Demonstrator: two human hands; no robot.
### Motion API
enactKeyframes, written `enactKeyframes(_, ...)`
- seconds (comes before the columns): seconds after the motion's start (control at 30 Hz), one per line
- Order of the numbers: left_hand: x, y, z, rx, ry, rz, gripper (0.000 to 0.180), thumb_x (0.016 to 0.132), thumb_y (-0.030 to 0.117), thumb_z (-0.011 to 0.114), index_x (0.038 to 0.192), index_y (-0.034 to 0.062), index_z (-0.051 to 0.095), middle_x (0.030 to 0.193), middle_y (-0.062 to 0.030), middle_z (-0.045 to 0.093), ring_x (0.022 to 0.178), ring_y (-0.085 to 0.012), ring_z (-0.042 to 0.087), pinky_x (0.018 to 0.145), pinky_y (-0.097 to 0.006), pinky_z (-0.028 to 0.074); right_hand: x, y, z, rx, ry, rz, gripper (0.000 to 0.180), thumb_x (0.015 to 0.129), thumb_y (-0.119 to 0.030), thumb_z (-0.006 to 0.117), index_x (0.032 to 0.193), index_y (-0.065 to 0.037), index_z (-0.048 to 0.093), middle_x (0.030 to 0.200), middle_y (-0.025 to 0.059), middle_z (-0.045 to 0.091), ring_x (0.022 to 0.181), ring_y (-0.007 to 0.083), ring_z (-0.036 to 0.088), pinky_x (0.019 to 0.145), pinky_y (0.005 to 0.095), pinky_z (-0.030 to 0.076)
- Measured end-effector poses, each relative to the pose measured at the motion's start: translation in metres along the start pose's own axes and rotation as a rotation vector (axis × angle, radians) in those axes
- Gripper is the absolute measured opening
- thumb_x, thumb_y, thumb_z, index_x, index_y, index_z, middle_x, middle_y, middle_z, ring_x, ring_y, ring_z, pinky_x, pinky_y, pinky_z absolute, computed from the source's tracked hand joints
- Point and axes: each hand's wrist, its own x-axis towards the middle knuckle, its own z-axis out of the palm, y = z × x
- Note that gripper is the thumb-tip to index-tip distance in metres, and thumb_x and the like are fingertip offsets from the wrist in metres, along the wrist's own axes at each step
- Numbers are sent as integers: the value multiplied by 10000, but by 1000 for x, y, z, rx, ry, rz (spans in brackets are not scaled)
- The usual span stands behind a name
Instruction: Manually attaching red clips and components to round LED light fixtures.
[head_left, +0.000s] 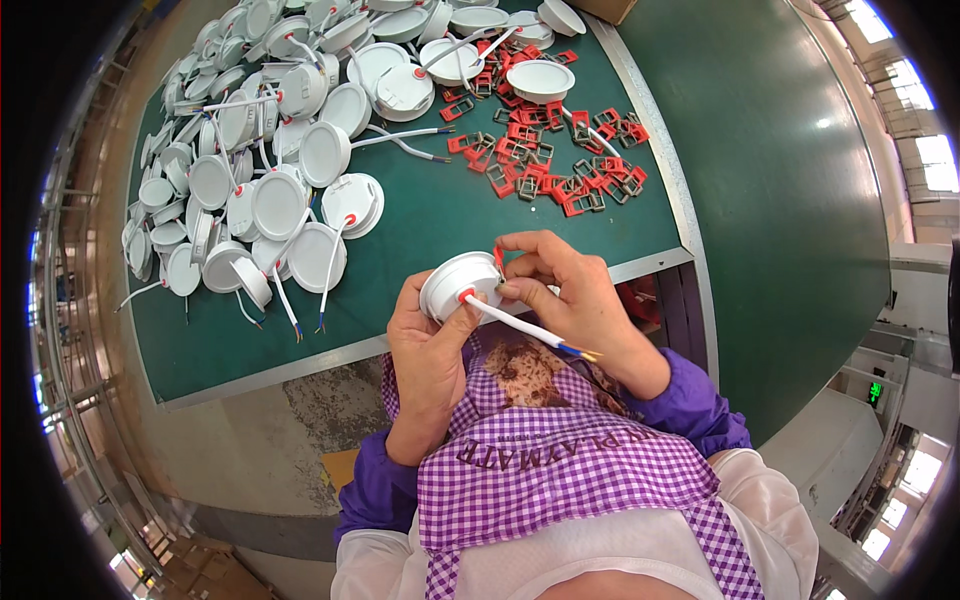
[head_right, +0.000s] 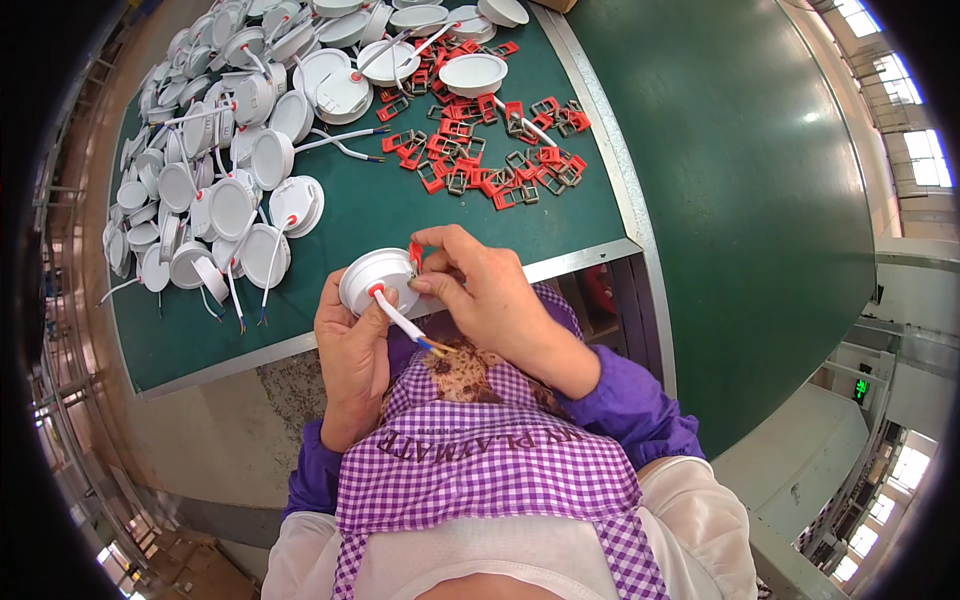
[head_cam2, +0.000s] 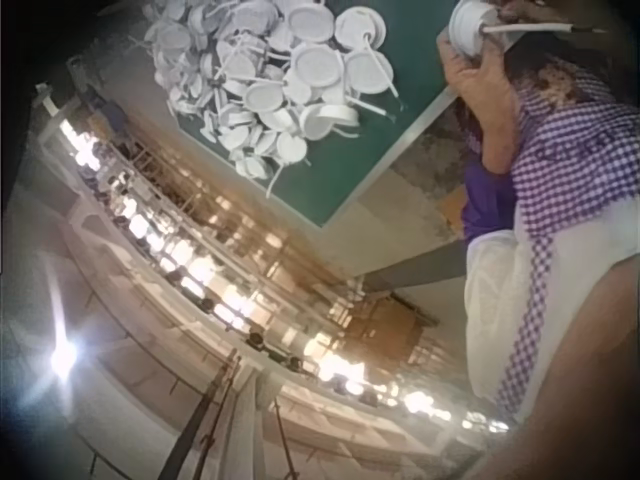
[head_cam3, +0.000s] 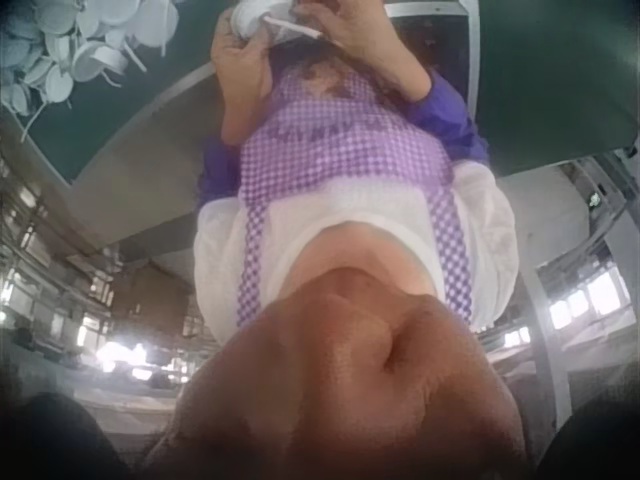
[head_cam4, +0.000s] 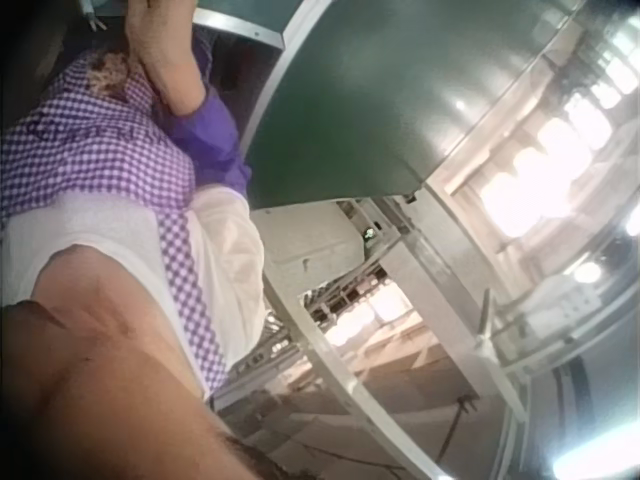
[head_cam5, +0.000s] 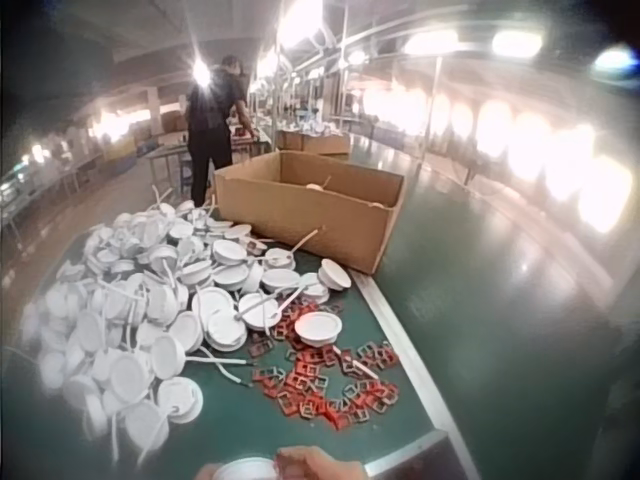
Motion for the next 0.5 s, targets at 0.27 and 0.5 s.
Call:
enactKeyframes(0.27, 10, 22, 2, 342, -41, -48, 340, 828, -68, 611, 1152, -19, 522, 1058, -72, 611, 992, -144, 600, 862, -276, 500, 35, 25, -30, -481, 146, -172, 181, 817, -89, 675, 993, -53, 649, 838, 118, 626, 778, 281, 644, 666, 371, 517)
enactKeyframes(0.5, 15, 26, -16, 160, -1, -18, 307, 818, -54, 646, 1112, -25, 560, 1068, -102, 640, 967, -163, 622, 839, -301, 515, 56, 34, -26, -1097, 131, -343, 81, 783, -54, 609, 861, -38, 597, 878, 86, 580, 866, 247, 601, 697, 365, 508)
